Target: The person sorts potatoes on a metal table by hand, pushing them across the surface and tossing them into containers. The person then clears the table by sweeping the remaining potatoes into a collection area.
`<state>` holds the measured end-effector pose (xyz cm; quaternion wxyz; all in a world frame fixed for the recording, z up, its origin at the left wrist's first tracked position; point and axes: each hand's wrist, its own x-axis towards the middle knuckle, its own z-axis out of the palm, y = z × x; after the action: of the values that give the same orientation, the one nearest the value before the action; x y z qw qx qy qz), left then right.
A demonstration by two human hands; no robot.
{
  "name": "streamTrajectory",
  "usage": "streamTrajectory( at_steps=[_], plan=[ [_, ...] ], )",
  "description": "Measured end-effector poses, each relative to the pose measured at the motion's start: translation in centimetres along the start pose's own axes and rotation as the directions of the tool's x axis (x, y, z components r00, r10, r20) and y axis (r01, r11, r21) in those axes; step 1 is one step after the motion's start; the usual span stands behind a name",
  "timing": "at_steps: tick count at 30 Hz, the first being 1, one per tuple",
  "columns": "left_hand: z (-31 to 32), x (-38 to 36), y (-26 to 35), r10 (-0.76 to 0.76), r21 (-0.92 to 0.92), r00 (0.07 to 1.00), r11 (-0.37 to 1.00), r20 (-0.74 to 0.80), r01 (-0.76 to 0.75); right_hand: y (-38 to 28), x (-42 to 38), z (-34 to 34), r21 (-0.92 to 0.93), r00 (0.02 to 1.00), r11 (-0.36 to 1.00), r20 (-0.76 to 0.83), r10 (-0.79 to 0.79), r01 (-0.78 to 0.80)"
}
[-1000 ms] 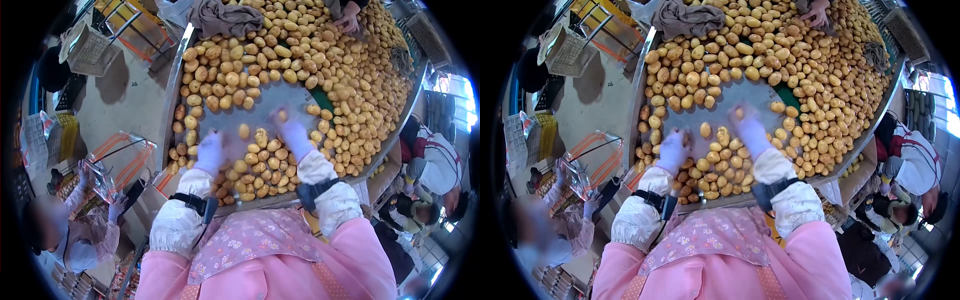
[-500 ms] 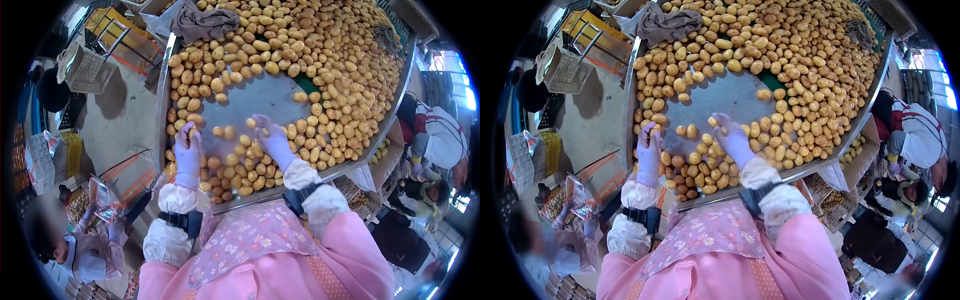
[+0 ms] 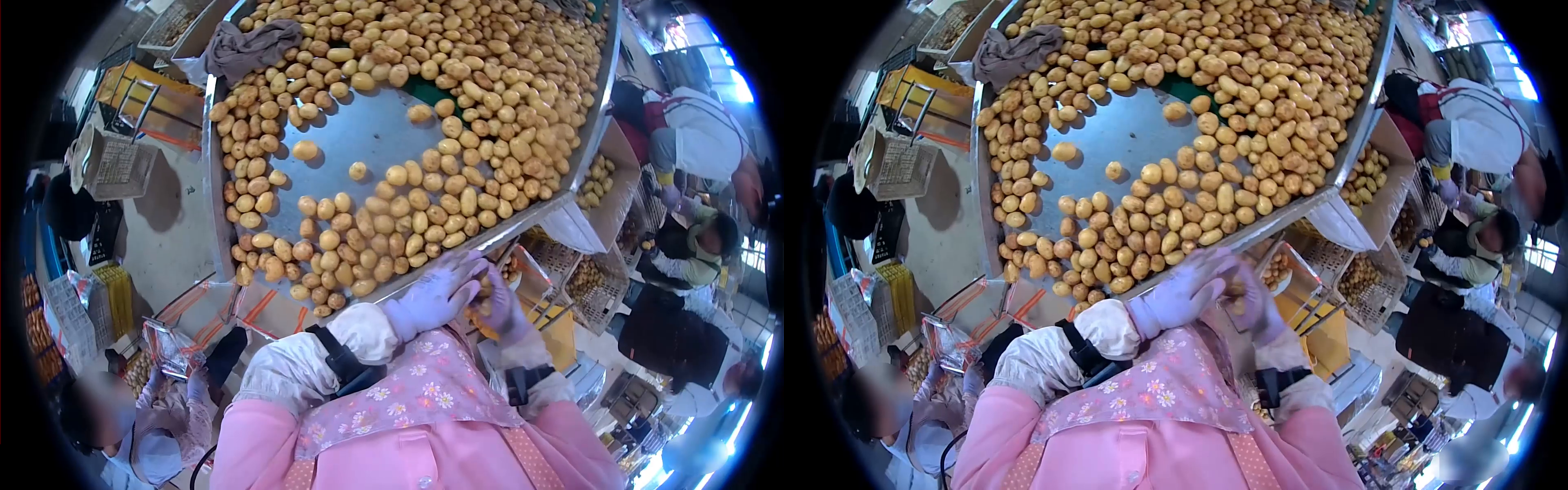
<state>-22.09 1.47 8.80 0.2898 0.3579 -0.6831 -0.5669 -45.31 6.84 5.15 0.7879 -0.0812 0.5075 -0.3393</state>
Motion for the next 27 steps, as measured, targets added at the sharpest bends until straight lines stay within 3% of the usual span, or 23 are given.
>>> streamTrajectory(
  at_steps=[1,2,3,4,5,6,7,8,9,11,12,13,14,15,16,18,20,21,23,24,25,26,27],
  plan=[
    [-0.5,-0.4,-0.6,0.066,0.197,0.998,0.978,0.015,-0.067,0.0,-1.1,-4.0,-0.108,1.0,0.994,-0.005,-0.026,0.026],
    [-1.1,-1.3,-1.8,0.129,0.386,0.991,0.913,0.041,-0.135,0.0,-1.7,-7.0,-0.389,0.977,0.91,-0.09,-0.192,0.143],
    [-1.5,-2.8,-4.1,0.174,0.538,0.984,0.826,0.042,-0.169,-0.2,-2.3,-9.6,-0.645,0.923,0.736,-0.121,-0.365,0.206],
    [-2.9,-4.8,-5.9,0.075,0.652,0.994,0.751,0.076,-0.106,-1.0,-3.5,-12.5,-0.976,0.873,0.191,0.001,-0.488,0.108],
    [-4.5,-6.9,-7.4,-0.059,0.659,0.996,0.752,0.065,0.001,-1.5,-4.5,-15.1,-0.903,0.843,-0.425,0.176,-0.508,-0.068],
    [-7.1,-9.1,-7.2,-0.057,0.64,0.995,0.768,0.082,-0.009,-1.8,-4.5,-16.5,-0.903,0.843,-0.426,0.178,-0.508,-0.066],
    [-8.6,-11.4,-8.5,-0.018,0.709,0.996,0.703,0.086,-0.049,-2.4,-3.7,-17.6,-0.99,0.755,0.001,-0.111,-0.646,-0.144],
    [-10.1,-13.0,-7.3,-0.031,0.78,0.998,0.625,0.053,-0.022,-2.5,-3.0,-18.0,-0.887,0.652,0.433,-0.424,-0.629,-0.159],
    [-11.0,-15.1,-9.7,-0.018,0.702,1.0,0.712,-0.013,0.022,-3.2,-3.0,-16.3,-0.886,0.665,0.433,-0.424,-0.615,-0.164],
    [-12.5,-16.9,-8.9,-0.202,0.645,0.949,0.698,-0.24,0.312,-7.4,0.6,-6.9,-0.986,0.521,0.143,-0.078,-0.85,0.084],
    [-12.7,-17.6,-10.1,-0.306,0.567,0.872,0.668,-0.382,0.482,-7.5,4.4,-4.6,-0.802,0.6,0.515,-0.26,-0.757,0.301],
    [-13.2,-16.2,-9.3,-0.197,0.58,0.875,0.681,-0.443,0.447,-7.9,9.4,-5.1,-0.923,0.622,0.296,-0.085,-0.779,0.245],
    [-14.0,-13.3,-8.4,-0.083,0.596,0.863,0.691,-0.498,0.41,-8.1,11.7,1.1,-0.942,0.412,-0.079,0.217,-0.885,0.325],
    [-14.6,-10.5,-7.9,-0.037,0.608,0.868,0.699,-0.495,0.377,-6.9,16.5,3.9,-0.908,0.376,-0.085,0.254,-0.891,0.41],
    [-14.9,-7.8,-7.7,0.007,0.617,0.869,0.706,-0.495,0.346,-5.2,20.4,5.0,-0.768,0.364,-0.64,0.594,-0.718,-0.01],
    [-15.0,-3.5,-10.2,0.029,0.684,0.868,0.629,-0.496,0.37,-2.7,19.2,15.2,-0.793,0.381,-0.609,0.568,-0.73,0.015],
    [-15.4,-2.4,-11.1,-0.147,0.794,0.919,0.465,-0.366,0.391,1.0,19.3,17.6,-0.829,0.713,-0.543,0.462,-0.527,0.135],
    [-15.4,-2.8,-11.1,-0.223,0.752,0.903,0.5,-0.367,0.429,1.1,18.7,17.1,-0.821,0.715,-0.553,0.473,-0.515,0.145],
    [-15.5,-5.4,-10.1,-0.322,0.711,0.877,0.515,-0.356,0.478,-0.9,16.9,13.4,-0.598,0.665,-0.51,0.744,-0.066,0.619],
    [-15.6,-6.7,-9.7,-0.405,0.678,0.85,0.523,-0.335,0.517,-3.3,16.5,12.5,-0.485,0.637,-0.653,0.771,-0.005,0.582],
    [-15.7,-8.5,-10.3,-0.409,0.669,0.844,0.522,-0.348,0.529,-4.6,18.6,11.0,-0.66,0.886,-0.646,0.459,0.058,0.384],
    [-15.7,-10.9,-11.3,-0.405,0.602,0.826,0.567,-0.391,0.563,-8.3,19.9,11.0,-0.592,0.841,-0.702,0.54,0.02,0.396],
    [-16.1,-12.3,-12.1,-0.402,0.534,0.809,0.61,-0.428,0.585,-10.5,21.7,12.8,-0.65,0.896,-0.76,0.327,-0.301,-0.018]
  ],
)
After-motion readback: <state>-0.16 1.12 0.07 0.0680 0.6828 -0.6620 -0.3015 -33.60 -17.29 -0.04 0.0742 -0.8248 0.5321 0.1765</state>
